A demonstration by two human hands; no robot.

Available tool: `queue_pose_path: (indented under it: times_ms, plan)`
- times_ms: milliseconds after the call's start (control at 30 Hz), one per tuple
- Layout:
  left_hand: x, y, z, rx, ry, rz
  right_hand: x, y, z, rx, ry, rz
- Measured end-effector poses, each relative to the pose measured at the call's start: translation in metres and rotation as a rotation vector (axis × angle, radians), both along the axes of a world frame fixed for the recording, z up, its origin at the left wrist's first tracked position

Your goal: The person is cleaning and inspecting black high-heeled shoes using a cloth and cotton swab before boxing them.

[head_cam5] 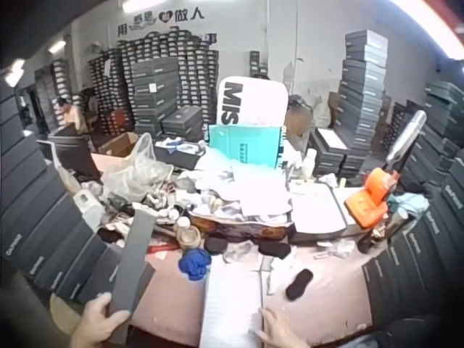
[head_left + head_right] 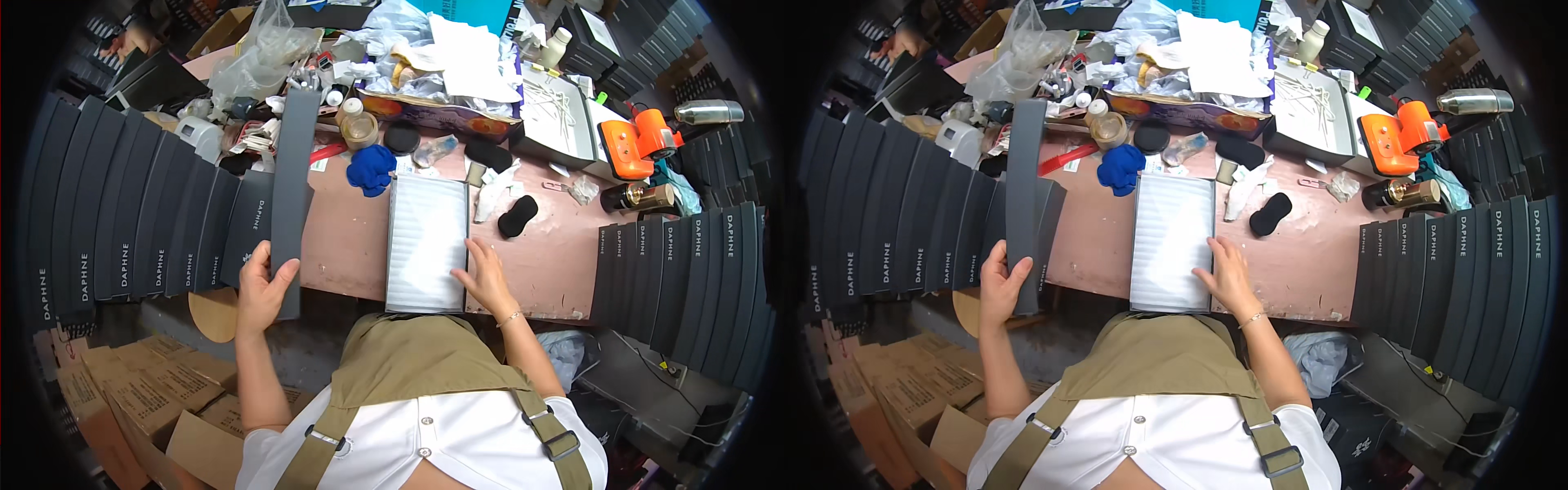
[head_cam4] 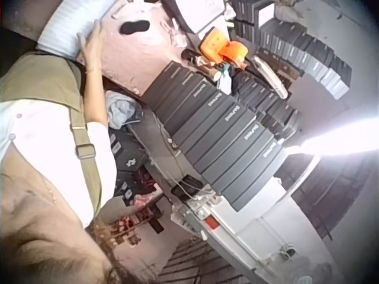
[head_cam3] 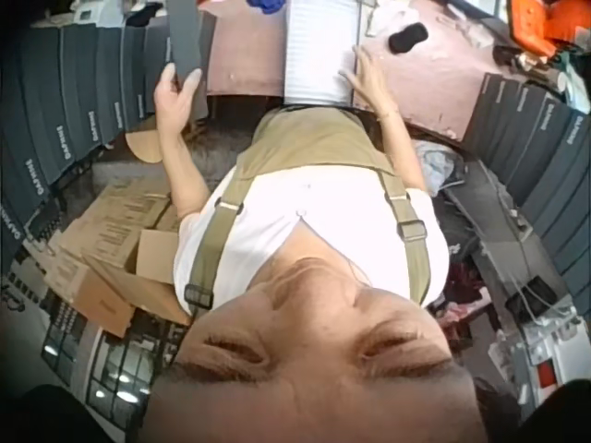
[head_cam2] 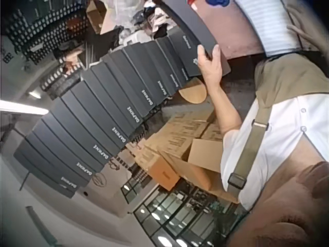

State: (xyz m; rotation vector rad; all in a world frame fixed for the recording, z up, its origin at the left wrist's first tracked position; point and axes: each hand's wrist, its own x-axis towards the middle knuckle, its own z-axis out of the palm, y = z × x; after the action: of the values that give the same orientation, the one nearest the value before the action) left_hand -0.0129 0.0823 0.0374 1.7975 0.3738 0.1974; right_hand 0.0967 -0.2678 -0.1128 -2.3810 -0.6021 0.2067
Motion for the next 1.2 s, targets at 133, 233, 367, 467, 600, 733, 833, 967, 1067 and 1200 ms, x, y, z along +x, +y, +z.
queue_pose_path:
  times_ms: [133, 233, 367, 467, 600, 733, 833, 967, 1067, 1200]
  plan:
    - [-0.003, 0.068, -0.076, 0.833, 0.315, -0.115, -0.014, 0.033, 0.009, -0.277, -0.187, 0.219]
    - [-0.006, 0.09, -0.138, 0.948, 0.449, -0.131, -0.003, 0.025, -0.032, -0.091, -0.186, 0.125]
    - [0.008, 0.033, -0.113, 0.745, -0.002, -0.026, -0.039, -0.036, -0.057, 0.41, 0.258, -0.642]
    - [0.026, -0.033, -0.123, 0.519, -0.044, -0.455, -0.068, -0.045, -0.007, 0.52, 1.109, -0.602]
    - [0.046, -0.128, -0.173, 0.716, -0.166, -0.832, -0.035, 0.031, 0.054, 0.392, 0.641, -0.049]
    - [0.048, -0.145, -0.187, 0.813, 0.046, -1.046, 0.057, 0.076, -0.039, -0.146, -0.206, -0.052]
    - [0.046, -0.144, -0.175, 0.819, 0.086, -1.009, 0.082, 0.087, -0.066, -0.234, 0.054, 0.033]
    - [0.031, -0.136, -0.212, 0.78, 0.018, -0.864, 0.057, 0.073, 0.003, -0.03, -0.01, 0.031]
    - [0.031, -0.129, -0.205, 0.486, -0.082, -0.701, 0.031, 0.001, 0.063, -0.047, -0.175, -0.271]
    - [0.018, -0.112, -0.171, 0.166, -0.197, -0.373, 0.032, -0.113, -0.002, -0.312, -0.139, -0.588]
